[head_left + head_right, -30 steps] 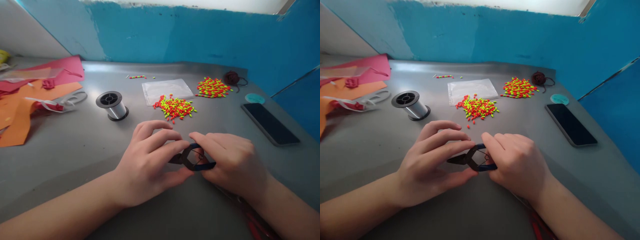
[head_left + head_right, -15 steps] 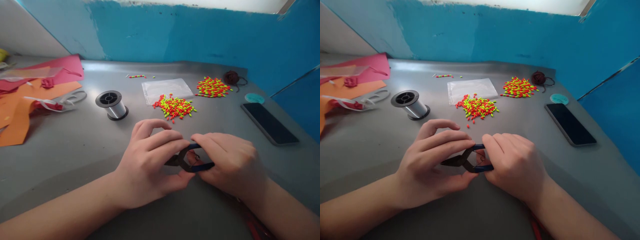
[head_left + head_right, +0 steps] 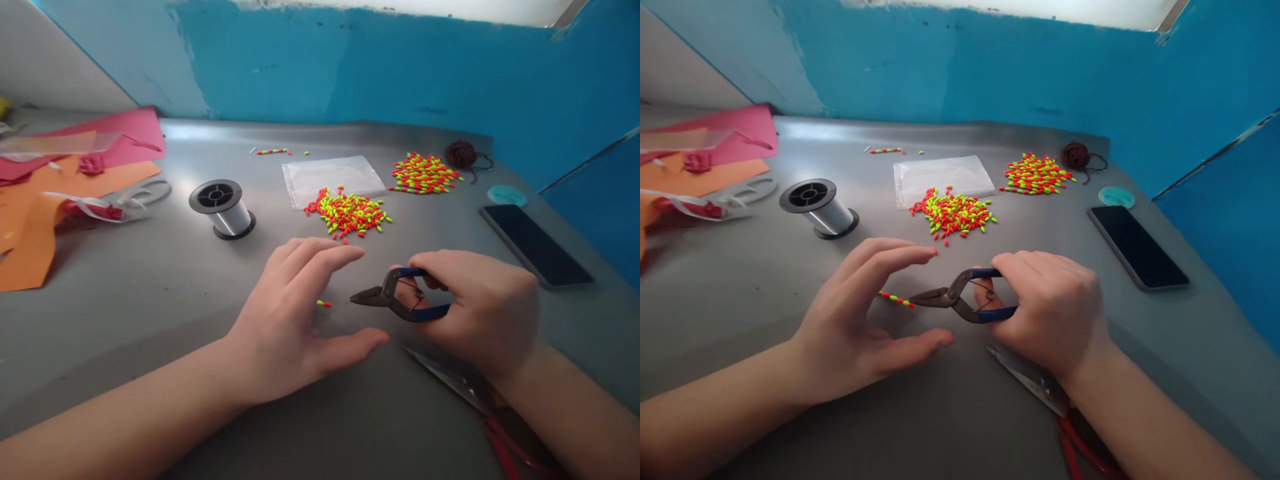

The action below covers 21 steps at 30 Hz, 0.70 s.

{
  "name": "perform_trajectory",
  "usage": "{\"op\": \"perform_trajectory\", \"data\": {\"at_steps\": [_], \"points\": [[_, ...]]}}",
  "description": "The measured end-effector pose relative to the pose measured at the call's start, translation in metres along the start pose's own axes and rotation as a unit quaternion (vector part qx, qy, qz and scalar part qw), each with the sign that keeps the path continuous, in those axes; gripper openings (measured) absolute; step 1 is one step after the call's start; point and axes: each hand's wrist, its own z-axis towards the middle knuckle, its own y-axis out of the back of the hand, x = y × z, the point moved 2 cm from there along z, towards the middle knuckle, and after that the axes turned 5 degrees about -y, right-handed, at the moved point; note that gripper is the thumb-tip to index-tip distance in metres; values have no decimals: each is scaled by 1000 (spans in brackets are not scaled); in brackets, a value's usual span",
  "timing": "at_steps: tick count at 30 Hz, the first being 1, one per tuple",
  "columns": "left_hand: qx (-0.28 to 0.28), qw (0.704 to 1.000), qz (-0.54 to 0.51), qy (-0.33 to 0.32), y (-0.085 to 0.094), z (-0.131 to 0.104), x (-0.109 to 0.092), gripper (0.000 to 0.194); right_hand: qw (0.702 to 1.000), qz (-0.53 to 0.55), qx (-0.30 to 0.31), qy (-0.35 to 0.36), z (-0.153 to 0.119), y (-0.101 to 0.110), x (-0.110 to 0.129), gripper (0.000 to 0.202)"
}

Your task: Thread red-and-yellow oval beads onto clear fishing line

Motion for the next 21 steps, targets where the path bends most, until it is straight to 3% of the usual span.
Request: {"op": "perform_trajectory", "data": {"at_steps": [9,21], "points": [[50,996,-63,-46,-3,0,-1,12,998,47,34,-38,1,-3,-2,16],[65,992,-79,-79,-3,2,-4,13,996,71,45,-40,0,-1,-1,16]]}}
